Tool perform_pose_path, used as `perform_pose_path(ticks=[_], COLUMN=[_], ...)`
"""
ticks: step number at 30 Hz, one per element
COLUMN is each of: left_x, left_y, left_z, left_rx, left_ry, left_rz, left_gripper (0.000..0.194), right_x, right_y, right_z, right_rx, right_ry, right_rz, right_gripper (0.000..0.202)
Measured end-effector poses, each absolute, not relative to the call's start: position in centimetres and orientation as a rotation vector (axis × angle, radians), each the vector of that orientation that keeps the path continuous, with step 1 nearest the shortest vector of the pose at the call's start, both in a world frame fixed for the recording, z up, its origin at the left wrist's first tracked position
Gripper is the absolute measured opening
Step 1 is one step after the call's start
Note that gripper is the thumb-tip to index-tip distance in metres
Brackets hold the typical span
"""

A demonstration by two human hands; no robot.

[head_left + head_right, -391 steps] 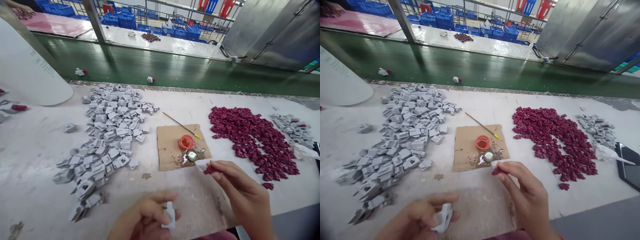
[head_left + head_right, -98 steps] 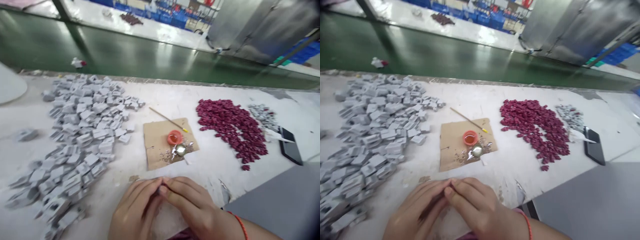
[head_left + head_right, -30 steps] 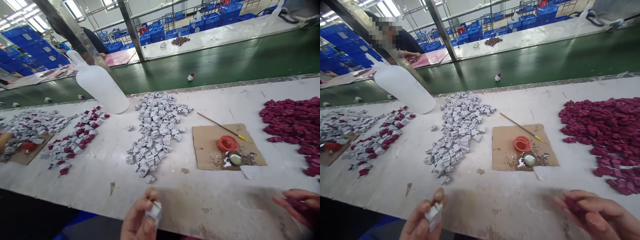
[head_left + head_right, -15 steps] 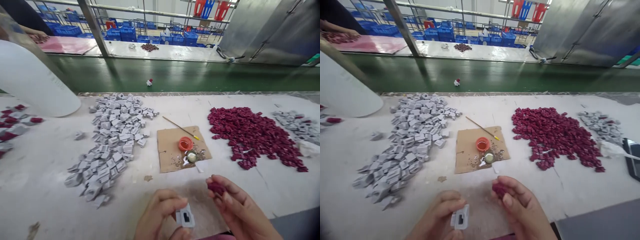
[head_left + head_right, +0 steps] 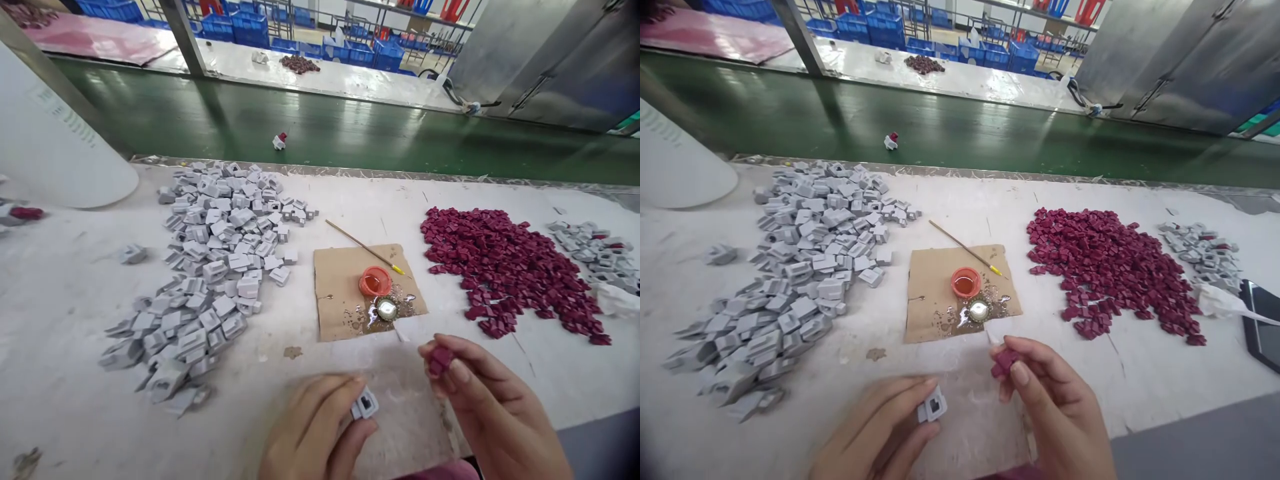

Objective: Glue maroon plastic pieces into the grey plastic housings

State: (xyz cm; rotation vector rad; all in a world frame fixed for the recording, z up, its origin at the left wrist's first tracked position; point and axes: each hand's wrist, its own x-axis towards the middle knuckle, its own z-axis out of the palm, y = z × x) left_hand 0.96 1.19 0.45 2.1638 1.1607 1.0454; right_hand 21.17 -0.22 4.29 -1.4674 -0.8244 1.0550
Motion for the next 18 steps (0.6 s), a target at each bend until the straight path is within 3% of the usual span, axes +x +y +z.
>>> perform_pose_path(ticks=[8,18], left_x=[0.5,0.6], left_y=[1.8,1.7], left_z=[0.1,0.1], left_rx=[2.212,2.168], left_ry=[1.042,1.054], left_rz=[0.998,0.999], left_gripper=[0.026,0.031], right_x=[23.1,22.8], right_y=[3.2,5.8], right_z=[4.0,3.7], right_rx=[-1.454,-1.383], right_ry=[-1.843,-2.077], right_rz=[0.176,0.101], right_gripper=[0.026,0.024])
